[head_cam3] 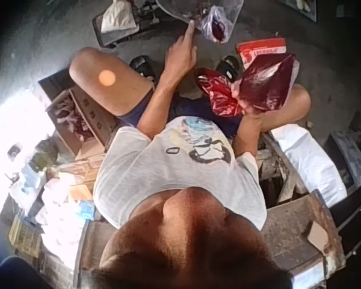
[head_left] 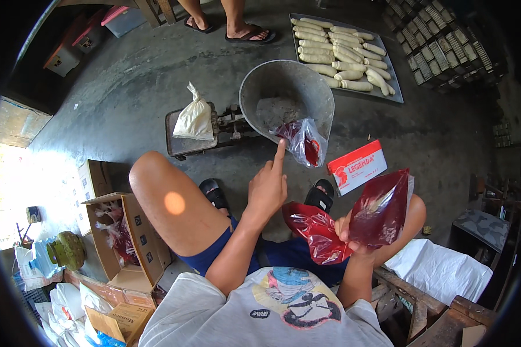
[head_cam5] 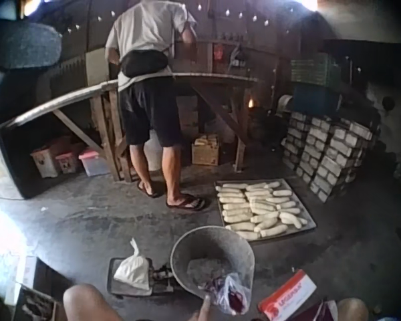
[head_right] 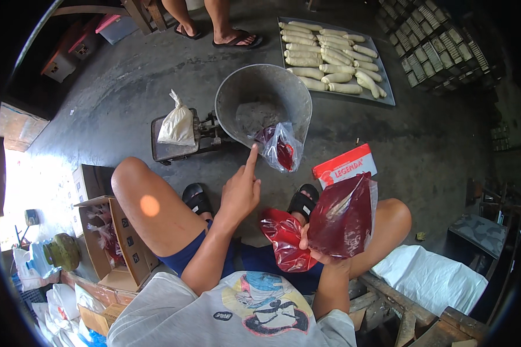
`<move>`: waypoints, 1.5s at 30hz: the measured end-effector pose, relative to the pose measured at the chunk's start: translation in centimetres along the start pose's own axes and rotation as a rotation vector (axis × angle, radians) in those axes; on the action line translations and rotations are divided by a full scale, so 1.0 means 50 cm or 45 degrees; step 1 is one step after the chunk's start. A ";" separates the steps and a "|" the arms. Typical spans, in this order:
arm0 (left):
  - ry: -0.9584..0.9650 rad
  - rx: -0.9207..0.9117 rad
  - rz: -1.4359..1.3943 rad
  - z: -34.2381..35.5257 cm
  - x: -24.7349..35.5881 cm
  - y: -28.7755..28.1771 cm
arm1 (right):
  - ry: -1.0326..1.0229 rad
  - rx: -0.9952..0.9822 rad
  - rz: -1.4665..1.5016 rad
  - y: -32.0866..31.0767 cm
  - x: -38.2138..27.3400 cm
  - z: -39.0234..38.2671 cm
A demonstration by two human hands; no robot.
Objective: The person picks up plastic bags containing a red paste and places them into a larger clear plastic bag by hand. The person then twists the opening of the larger bag to close it.
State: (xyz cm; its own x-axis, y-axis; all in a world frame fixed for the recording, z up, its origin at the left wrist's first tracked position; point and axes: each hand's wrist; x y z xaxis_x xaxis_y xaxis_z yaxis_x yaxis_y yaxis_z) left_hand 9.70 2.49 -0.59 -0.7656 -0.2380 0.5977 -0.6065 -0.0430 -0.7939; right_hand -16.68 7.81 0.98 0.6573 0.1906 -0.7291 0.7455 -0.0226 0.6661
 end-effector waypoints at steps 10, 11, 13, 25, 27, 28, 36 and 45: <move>0.093 -0.872 -2.089 -0.076 0.133 -0.020 | -0.345 -0.336 -0.925 0.134 -0.012 0.036; 0.092 -0.880 -2.093 -0.073 0.133 -0.010 | -0.270 -0.217 -0.797 0.132 0.016 0.044; -0.276 -0.891 -1.942 -0.058 0.129 0.015 | -0.201 -0.220 -1.174 0.147 0.027 0.069; -0.811 -0.926 -2.270 -0.051 0.116 0.070 | -0.050 -0.099 -1.648 0.156 0.061 0.082; -0.688 -0.976 -2.270 -0.050 0.120 0.054 | -0.122 -0.163 -1.589 0.165 0.051 0.078; -0.688 -0.977 -2.271 -0.052 0.122 0.049 | -0.121 -0.163 -1.590 0.163 0.048 0.075; -0.308 -0.833 -1.979 -0.071 0.122 -0.012 | -0.078 -0.380 -1.104 0.184 0.031 0.034; -0.222 -0.348 -1.668 -0.076 0.046 -0.138 | 0.069 -0.792 -0.440 0.223 0.107 0.068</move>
State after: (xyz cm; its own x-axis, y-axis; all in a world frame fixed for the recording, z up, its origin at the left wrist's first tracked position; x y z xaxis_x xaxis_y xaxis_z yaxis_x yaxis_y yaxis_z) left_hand 11.30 5.94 6.69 0.4294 -0.2915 0.8548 -0.9031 -0.1434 0.4048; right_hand -4.47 5.26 3.96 0.3761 0.1343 -0.9168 0.6987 0.6087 0.3758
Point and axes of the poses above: each hand's wrist, its own z-axis towards the middle knuckle, its own y-axis out of the palm, x = y × z, and after that the axes turned 11 degrees about -y, right-handed
